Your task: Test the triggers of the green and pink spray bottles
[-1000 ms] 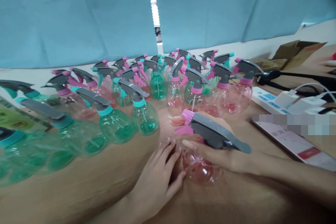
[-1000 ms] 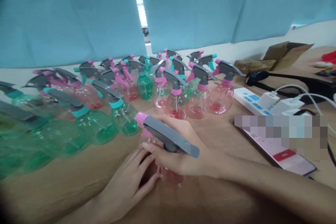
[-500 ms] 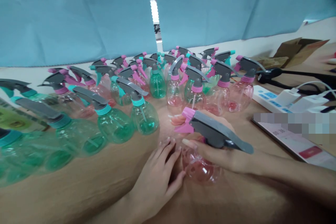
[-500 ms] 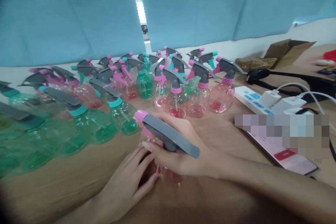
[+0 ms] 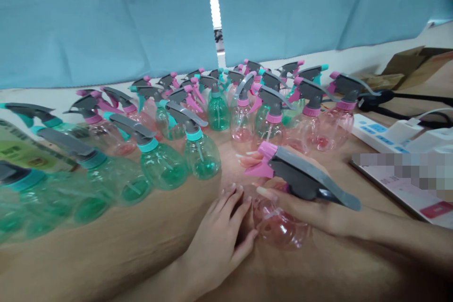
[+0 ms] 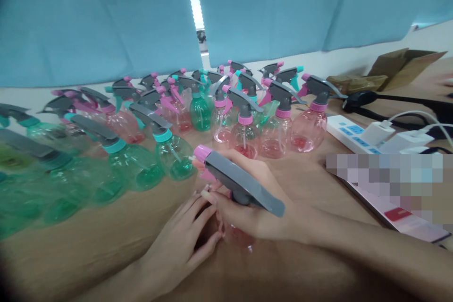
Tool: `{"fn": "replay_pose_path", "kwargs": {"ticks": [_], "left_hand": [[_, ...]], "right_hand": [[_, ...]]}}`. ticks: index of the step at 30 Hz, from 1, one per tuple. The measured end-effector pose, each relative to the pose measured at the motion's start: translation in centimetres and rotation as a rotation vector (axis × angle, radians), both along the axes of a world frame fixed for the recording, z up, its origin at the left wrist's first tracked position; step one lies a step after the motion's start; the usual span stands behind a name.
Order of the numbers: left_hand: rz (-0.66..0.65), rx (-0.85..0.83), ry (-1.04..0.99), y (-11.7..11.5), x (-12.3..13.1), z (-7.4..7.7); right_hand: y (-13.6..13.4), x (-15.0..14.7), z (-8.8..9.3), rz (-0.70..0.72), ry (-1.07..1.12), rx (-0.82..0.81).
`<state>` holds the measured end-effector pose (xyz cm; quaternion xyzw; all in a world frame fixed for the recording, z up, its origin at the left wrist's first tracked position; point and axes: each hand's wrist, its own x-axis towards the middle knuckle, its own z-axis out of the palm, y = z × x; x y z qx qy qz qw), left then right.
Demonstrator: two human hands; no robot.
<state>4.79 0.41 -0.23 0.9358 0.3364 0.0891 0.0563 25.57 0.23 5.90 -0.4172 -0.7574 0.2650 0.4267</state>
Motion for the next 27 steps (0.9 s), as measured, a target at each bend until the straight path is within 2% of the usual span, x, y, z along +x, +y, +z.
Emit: {"fn": "replay_pose_path", "kwargs": {"ticks": [4, 10, 15, 24, 27], "left_hand": [[-0.004, 0.004, 0.006, 0.2, 0.1, -0.1], [-0.001, -0.007, -0.004, 0.1, 0.0, -0.1], [-0.003, -0.016, -0.017, 0.0, 0.0, 0.0], [0.004, -0.006, -0.047, 0.1, 0.0, 0.0], [0.001, -0.014, -0.043, 0.0, 0.0, 0.1]], "right_hand": [[0.1, -0.1, -0.2, 0.060, 0.043, -0.079], [-0.1, -0.3, 0.4, 0.053, 0.160, -0.102], [-0.1, -0.1, 0.7, 0.148, 0.045, -0.243], [-0.5, 0.0, 1.0, 0.029, 0.068, -0.166], [-0.6, 0.1, 1.1, 0.032, 0.057, -0.208]]}}
